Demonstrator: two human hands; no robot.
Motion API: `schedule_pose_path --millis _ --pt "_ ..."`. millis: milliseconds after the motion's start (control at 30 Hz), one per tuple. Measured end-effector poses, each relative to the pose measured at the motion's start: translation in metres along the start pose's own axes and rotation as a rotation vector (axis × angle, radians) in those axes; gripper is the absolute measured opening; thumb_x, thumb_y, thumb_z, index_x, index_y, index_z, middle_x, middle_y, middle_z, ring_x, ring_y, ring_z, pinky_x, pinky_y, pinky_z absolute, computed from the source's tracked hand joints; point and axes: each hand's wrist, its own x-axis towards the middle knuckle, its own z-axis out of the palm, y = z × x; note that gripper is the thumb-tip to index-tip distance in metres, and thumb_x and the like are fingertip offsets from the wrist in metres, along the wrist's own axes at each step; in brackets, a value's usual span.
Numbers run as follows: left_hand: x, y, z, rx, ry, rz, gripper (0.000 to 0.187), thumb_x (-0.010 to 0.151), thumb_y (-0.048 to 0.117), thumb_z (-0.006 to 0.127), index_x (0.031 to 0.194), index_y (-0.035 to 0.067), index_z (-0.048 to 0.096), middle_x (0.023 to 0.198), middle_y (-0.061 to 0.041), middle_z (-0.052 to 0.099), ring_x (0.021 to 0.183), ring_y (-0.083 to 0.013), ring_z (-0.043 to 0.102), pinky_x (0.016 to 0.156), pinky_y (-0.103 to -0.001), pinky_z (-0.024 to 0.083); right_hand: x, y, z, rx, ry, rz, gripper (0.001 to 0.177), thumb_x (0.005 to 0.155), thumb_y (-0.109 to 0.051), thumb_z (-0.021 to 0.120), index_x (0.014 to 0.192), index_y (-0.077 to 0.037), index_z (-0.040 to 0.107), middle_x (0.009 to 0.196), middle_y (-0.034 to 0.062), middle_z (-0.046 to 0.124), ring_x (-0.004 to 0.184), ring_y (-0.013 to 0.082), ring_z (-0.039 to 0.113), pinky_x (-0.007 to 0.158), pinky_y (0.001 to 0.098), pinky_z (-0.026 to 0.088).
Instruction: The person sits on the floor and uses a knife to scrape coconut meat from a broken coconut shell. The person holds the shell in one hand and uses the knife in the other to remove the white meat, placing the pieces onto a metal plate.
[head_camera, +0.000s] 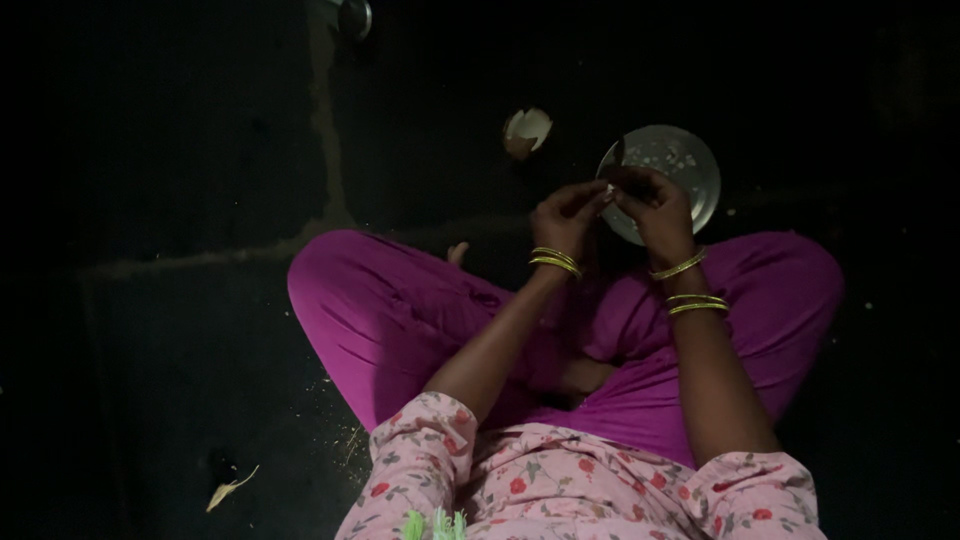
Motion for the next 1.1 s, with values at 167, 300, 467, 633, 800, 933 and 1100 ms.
schedule_pose_path --millis 167,300,467,633,800,933,1100 --pt "0.000 -0.002 0.002 -0.012 -0.012 0.063 0.021 0.090 0.013 0.080 0.109 0.005 0.080 0.109 -0.010 0.079 0.100 -0.0188 0.076 0.089 -0.032 0.061 0.008 0.016 -0.010 0.048 -0.035 -0.104 0.033 0.093 0.000 0.073 0.126 -0.002 0.069 0.120 0.0066 0.074 0.115 0.0183 0.071 0.101 0.0319 0.058" --pt "0.001 0.004 0.004 0.052 -0.005 0.098 0.021 0.091 0.015 0.078 0.110 0.008 0.080 0.109 -0.009 0.080 0.100 -0.0188 0.077 0.088 -0.031 0.062 0.013 0.028 -0.008 0.023 -0.002 -0.174 0.029 0.094 0.001 0.075 0.122 -0.002 0.068 0.117 0.0072 0.073 0.112 0.0175 0.071 0.099 0.0311 0.059" --pt "-0.001 0.004 0.005 0.011 0.017 0.086 0.019 0.092 0.013 0.079 0.110 0.006 0.080 0.108 -0.010 0.079 0.099 -0.0190 0.075 0.087 -0.032 0.059 0.012 0.029 0.001 0.086 0.055 -0.187 0.027 0.093 0.003 0.075 0.117 -0.002 0.065 0.115 0.0061 0.072 0.110 0.0155 0.071 0.099 0.0296 0.060" --pt "0.001 -0.010 0.006 -0.040 0.021 0.126 0.019 0.092 0.005 0.074 0.111 0.005 0.079 0.110 -0.009 0.078 0.101 -0.0180 0.075 0.089 -0.031 0.059 0.006 0.029 0.008 -0.011 0.112 -0.198 0.023 0.093 0.005 0.076 0.112 -0.001 0.066 0.109 0.0085 0.073 0.104 0.0170 0.072 0.093 0.0296 0.060" --pt "0.005 -0.026 0.009 -0.079 0.037 0.234 0.021 0.093 0.002 0.070 0.112 0.004 0.078 0.113 -0.009 0.077 0.104 -0.0176 0.075 0.093 -0.031 0.059 0.007 0.034 0.016 0.048 0.170 -0.224 0.023 0.091 0.006 0.076 0.109 -0.001 0.065 0.105 0.0076 0.072 0.101 0.0162 0.072 0.092 0.0296 0.061" --pt "0.006 -0.027 0.011 0.035 0.090 0.203 0.017 0.093 0.007 0.076 0.110 0.005 0.078 0.109 -0.009 0.077 0.100 -0.0186 0.074 0.087 -0.032 0.059 0.006 0.035 0.020 0.050 0.224 -0.225 0.022 0.091 0.005 0.077 0.108 -0.002 0.065 0.104 0.0066 0.072 0.099 0.0152 0.072 0.090 0.0290 0.060" --pt "0.008 -0.033 0.011 0.148 0.115 0.195 0.018 0.093 0.012 0.077 0.110 0.007 0.079 0.108 -0.009 0.077 0.100 -0.0192 0.075 0.086 -0.032 0.059 0.008 0.038 0.023 -0.082 0.255 -0.219 0.021 0.090 0.005 0.078 0.105 -0.001 0.066 0.102 0.0083 0.073 0.097 0.0164 0.071 0.088 0.0295 0.059"
